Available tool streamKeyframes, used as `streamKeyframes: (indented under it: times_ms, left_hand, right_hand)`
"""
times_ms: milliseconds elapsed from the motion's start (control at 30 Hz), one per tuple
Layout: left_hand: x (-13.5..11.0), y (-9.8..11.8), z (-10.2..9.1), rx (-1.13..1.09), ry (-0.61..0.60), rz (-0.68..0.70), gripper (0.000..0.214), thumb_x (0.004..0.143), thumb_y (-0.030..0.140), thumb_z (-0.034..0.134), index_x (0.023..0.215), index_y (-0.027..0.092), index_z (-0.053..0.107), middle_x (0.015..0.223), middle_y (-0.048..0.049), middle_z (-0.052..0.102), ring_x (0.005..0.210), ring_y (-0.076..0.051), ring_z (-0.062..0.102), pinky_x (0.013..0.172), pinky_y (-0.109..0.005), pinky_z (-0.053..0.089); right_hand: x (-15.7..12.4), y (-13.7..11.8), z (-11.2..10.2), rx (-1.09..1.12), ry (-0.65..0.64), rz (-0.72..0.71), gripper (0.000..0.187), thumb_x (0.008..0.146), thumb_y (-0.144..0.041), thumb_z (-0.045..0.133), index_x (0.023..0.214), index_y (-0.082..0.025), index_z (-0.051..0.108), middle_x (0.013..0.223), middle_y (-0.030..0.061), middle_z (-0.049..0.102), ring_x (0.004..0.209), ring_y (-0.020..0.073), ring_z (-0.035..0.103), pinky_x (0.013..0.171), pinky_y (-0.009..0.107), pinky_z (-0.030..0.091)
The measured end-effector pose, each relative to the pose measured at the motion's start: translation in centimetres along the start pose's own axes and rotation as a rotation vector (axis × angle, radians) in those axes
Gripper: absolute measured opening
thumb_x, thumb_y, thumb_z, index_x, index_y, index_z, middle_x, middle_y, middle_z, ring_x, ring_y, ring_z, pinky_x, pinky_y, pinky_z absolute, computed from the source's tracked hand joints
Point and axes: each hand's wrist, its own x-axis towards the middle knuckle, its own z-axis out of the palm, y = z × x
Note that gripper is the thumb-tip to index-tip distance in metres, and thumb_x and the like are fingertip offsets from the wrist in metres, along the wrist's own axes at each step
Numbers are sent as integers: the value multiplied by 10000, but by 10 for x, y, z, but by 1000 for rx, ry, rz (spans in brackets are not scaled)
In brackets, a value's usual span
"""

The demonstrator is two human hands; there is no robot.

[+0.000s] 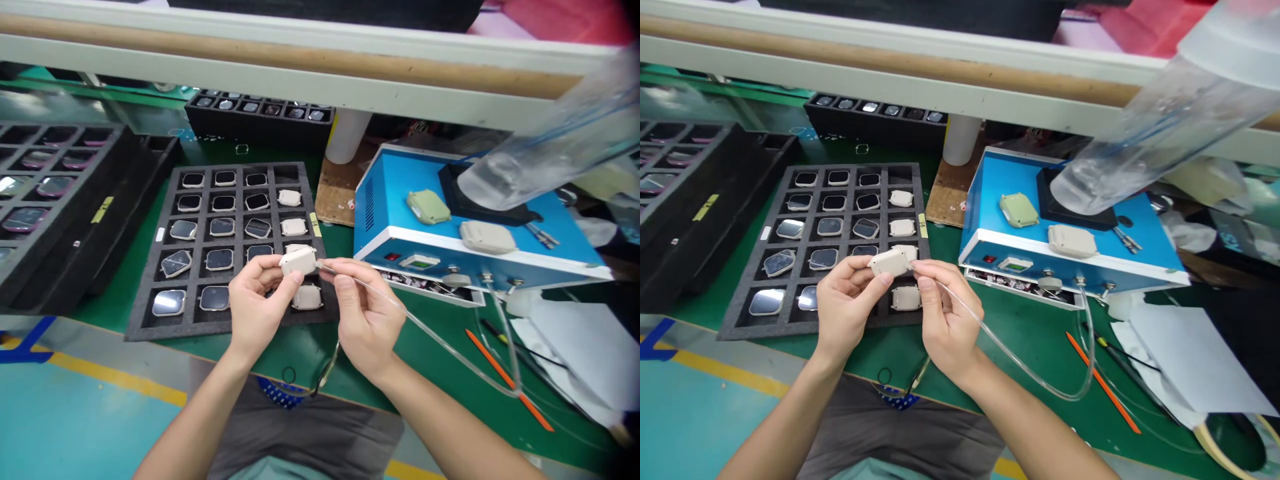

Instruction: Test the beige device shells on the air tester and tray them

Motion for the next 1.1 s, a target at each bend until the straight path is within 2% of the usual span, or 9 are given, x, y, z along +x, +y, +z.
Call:
streamKeyframes:
  times_ms: [267, 667, 1100]
  left_hand:
    - [0, 1, 1, 5, 10, -9, 291, 787, 339, 894, 965, 169, 739, 878, -68, 831, 748, -201, 784, 691, -267, 619]
    - [-1, 2, 0, -16, -9, 12, 227, 825, 262, 881, 975, 173, 737, 882, -41, 840, 758, -142, 779, 707, -191, 603]
    - [0, 0, -1, -13, -16, 29, 218, 827, 246, 877, 982, 171, 744, 890, -39, 840, 774, -143, 782, 723, -195, 609]
  right_hand:
    - [0, 0, 0, -2, 13, -2, 162, 1036, -227, 625, 1083, -264, 776, 1074, 68, 775, 1018, 222, 766, 874, 404, 696]
    - [1, 2, 0, 7, 3, -26, 178, 1028, -194, 633, 1096, -258, 785, 1074, 62, 777, 1012, 210, 764, 881, 386, 691]
    - [1, 3, -2, 11, -25, -19, 196, 1023, -177, 633, 1109, -266, 786, 1090, 64, 769, 1034, 210, 755, 869, 371, 687]
